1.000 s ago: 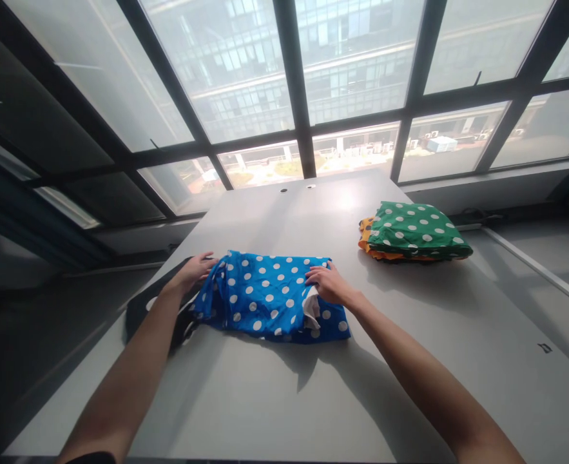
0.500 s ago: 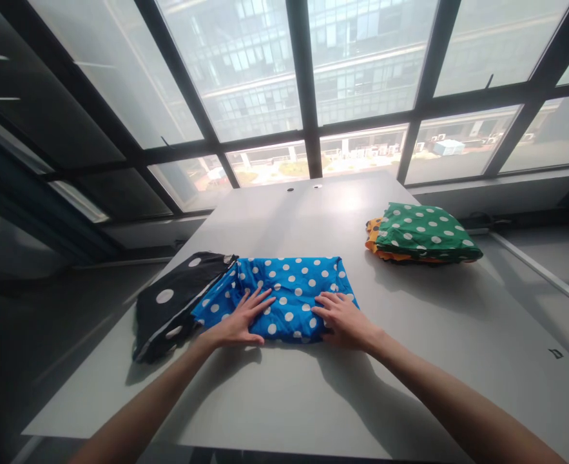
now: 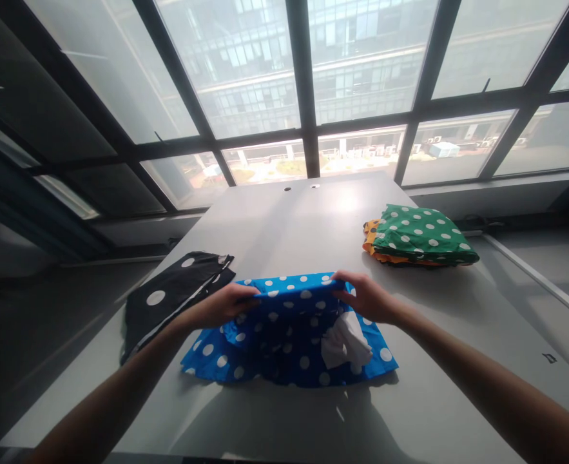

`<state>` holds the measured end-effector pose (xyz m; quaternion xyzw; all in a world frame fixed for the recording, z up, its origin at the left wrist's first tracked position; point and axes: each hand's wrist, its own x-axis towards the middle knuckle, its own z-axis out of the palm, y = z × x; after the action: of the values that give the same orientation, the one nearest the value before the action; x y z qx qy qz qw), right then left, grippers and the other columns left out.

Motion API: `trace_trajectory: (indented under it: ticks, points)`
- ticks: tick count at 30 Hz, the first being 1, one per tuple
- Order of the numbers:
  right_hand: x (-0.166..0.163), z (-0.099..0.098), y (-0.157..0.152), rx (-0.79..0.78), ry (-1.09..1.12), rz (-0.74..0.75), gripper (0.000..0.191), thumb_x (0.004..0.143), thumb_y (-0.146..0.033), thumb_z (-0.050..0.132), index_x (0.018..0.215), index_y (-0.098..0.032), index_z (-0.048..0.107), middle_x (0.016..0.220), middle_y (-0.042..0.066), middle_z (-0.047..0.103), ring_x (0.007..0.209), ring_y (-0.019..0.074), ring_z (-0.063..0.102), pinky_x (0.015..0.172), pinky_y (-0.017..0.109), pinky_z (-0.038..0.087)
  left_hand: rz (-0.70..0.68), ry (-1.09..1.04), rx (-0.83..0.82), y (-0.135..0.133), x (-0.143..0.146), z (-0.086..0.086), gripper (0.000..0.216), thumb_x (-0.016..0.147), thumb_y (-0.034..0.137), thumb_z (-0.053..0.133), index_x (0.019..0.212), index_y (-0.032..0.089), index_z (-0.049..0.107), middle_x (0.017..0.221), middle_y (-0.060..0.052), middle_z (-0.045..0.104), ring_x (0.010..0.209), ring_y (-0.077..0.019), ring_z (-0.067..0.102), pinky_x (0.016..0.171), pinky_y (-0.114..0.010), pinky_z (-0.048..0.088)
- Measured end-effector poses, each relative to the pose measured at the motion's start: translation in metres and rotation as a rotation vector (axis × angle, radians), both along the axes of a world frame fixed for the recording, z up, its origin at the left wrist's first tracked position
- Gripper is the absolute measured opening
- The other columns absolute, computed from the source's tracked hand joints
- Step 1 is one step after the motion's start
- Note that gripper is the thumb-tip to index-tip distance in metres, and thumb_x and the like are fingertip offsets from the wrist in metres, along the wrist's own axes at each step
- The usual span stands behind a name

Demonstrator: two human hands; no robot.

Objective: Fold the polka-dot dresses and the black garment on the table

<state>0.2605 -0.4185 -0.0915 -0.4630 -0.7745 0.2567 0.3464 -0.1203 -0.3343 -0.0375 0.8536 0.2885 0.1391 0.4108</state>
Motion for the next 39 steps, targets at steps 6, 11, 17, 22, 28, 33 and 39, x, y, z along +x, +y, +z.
trace_trajectory:
  ticks: [6,11,17,22,28,33,39]
  points:
    - [0.007,0.059,0.168,-0.295,0.18,-0.173,0.022,0.095,-0.022,0.063,0.112,-0.008,0.068,0.094,0.01,0.074,0.08,0.0154,0.068,0.075,0.026,0.053,0.151,0.103,0.068,0.166,0.042,0.044,0.026,0.083,0.039,0.081,0.086,0.012,0.079,0.078,-0.006,0.072,0.076,-0.0236,0.064,0.078,-0.034,0.054]
    - [-0.015,0.066,0.241,-0.115,0.076,-0.597,0.046,0.101,-0.024,0.057,0.139,0.003,0.056,0.139,0.03,0.058,0.118,0.0239,0.064,0.103,0.036,0.047,0.432,-0.12,0.346,0.232,0.076,0.027,0.053,0.073,0.022,0.087,0.122,0.011,0.073,0.135,-0.019,0.067,0.134,-0.0383,0.053,0.123,-0.056,0.032]
    - [-0.026,0.0,0.136,0.109,-0.14,-0.095,0.023,0.099,-0.024,0.062,0.116,-0.025,0.077,0.126,0.01,0.069,0.116,0.0254,0.065,0.101,0.041,0.055,-0.007,-0.07,0.071,0.124,0.022,-0.018,0.04,0.087,0.029,0.079,0.127,0.028,0.078,0.149,-0.012,0.061,0.147,-0.0375,0.046,0.129,-0.053,0.026]
    - [0.006,-0.049,0.024,0.135,-0.495,0.199,0.071,0.091,0.0,0.048,0.146,-0.042,0.063,0.154,0.004,0.058,0.144,0.0301,0.051,0.114,0.053,0.047,-0.154,0.213,-0.048,0.035,-0.051,-0.051,0.06,0.097,0.021,0.061,0.152,0.043,0.058,0.166,0.002,0.045,0.162,-0.0335,0.024,0.132,-0.058,0.01]
    - [0.004,-0.068,-0.012,0.208,-0.566,0.219,0.086,0.089,0.005,0.047,0.159,-0.046,0.047,0.166,0.0,0.045,0.156,0.0288,0.037,0.127,0.062,0.029,-0.163,0.271,0.13,0.016,-0.062,-0.08,0.069,0.094,0.015,0.058,0.155,0.047,0.052,0.171,0.007,0.036,0.164,-0.0315,0.012,0.13,-0.062,-0.003]
    - [-0.011,-0.059,-0.011,0.226,-0.549,0.238,0.059,0.096,0.002,0.043,0.134,-0.034,0.07,0.145,0.003,0.067,0.139,0.0262,0.058,0.123,0.059,0.034,-0.187,0.181,0.198,0.0,-0.04,-0.064,0.071,0.091,0.036,0.076,0.157,0.044,0.052,0.166,-0.001,0.045,0.16,-0.0382,0.027,0.131,-0.059,0.016]
    - [-0.009,-0.05,0.002,0.138,-0.359,0.135,0.024,0.099,-0.023,0.056,0.115,-0.024,0.073,0.118,0.008,0.075,0.11,0.026,0.069,0.1,0.042,0.052,-0.121,0.428,0.552,-0.028,-0.004,-0.085,0.1,0.081,0.044,0.086,0.166,0.031,0.036,0.169,-0.012,0.039,0.16,-0.0437,0.022,0.127,-0.069,0.018]
